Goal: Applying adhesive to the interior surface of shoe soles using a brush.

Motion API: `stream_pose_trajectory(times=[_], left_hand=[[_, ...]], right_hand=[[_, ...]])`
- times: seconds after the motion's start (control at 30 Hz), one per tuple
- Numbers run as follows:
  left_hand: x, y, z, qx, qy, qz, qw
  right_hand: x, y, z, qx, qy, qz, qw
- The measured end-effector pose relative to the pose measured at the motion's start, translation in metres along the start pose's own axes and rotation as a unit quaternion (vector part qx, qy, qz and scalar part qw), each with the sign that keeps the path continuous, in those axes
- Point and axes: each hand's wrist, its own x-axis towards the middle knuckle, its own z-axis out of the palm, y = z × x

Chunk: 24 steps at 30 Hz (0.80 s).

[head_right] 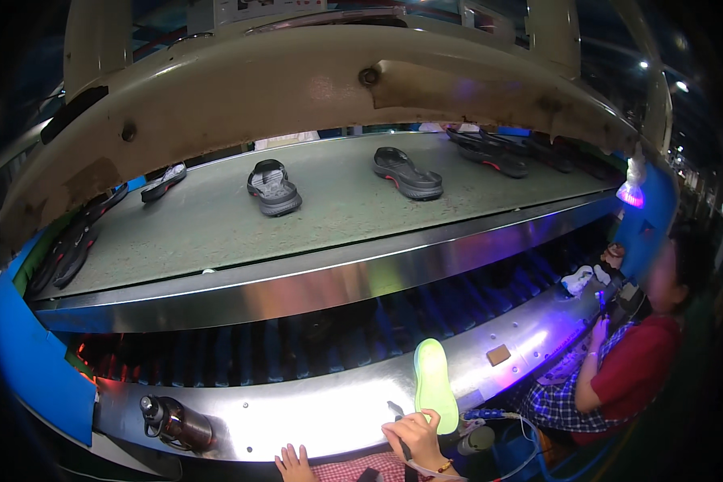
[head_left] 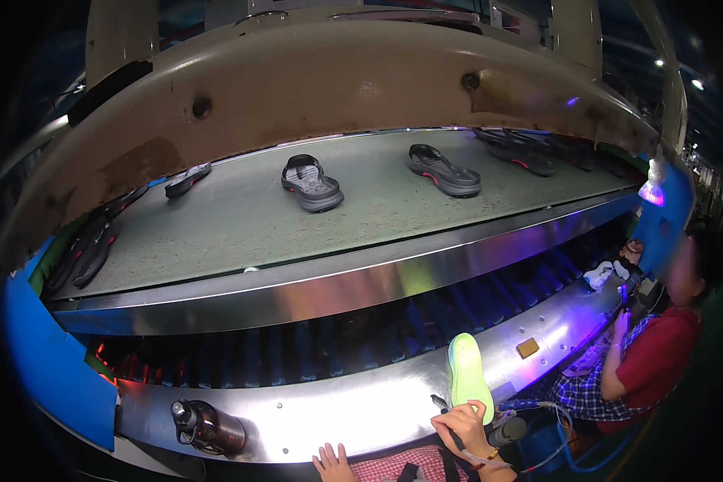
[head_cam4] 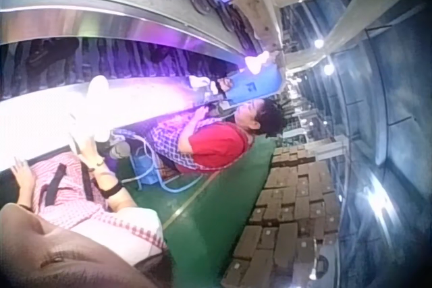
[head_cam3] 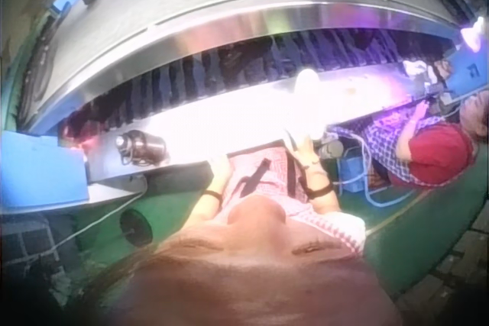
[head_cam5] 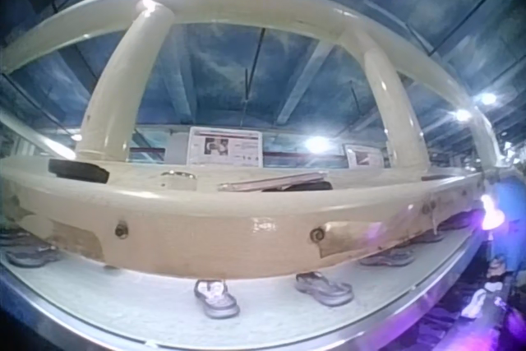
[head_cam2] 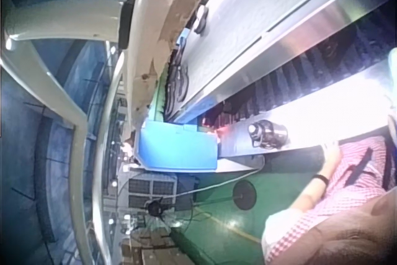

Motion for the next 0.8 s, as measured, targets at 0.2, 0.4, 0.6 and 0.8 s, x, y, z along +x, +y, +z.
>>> stream_pose_trajectory(times=[0.2, 0.4, 0.6, 0.8], left_hand=[[-0.003, 0.001, 0.0, 0.027, -0.013, 0.005, 1.0], [-0.002, 0.004, -0.006, 0.024, -0.022, -0.002, 0.999], [-0.001, 0.007, -0.011, 0.009, -0.035, -0.018, 0.999], [0.0, 0.007, -0.012, 0.031, -0.071, -0.01, 0.997]], right_hand=[[0.0, -0.004, -0.003, -0.003, -0.004, -0.008, 1.0], [0.003, -0.004, -0.005, -0.004, -0.011, -0.002, 1.0], [0.001, -0.002, -0.003, -0.006, -0.007, -0.004, 1.0], [0.003, 0.0, -0.002, -0.007, -0.006, -0.006, 1.0]])
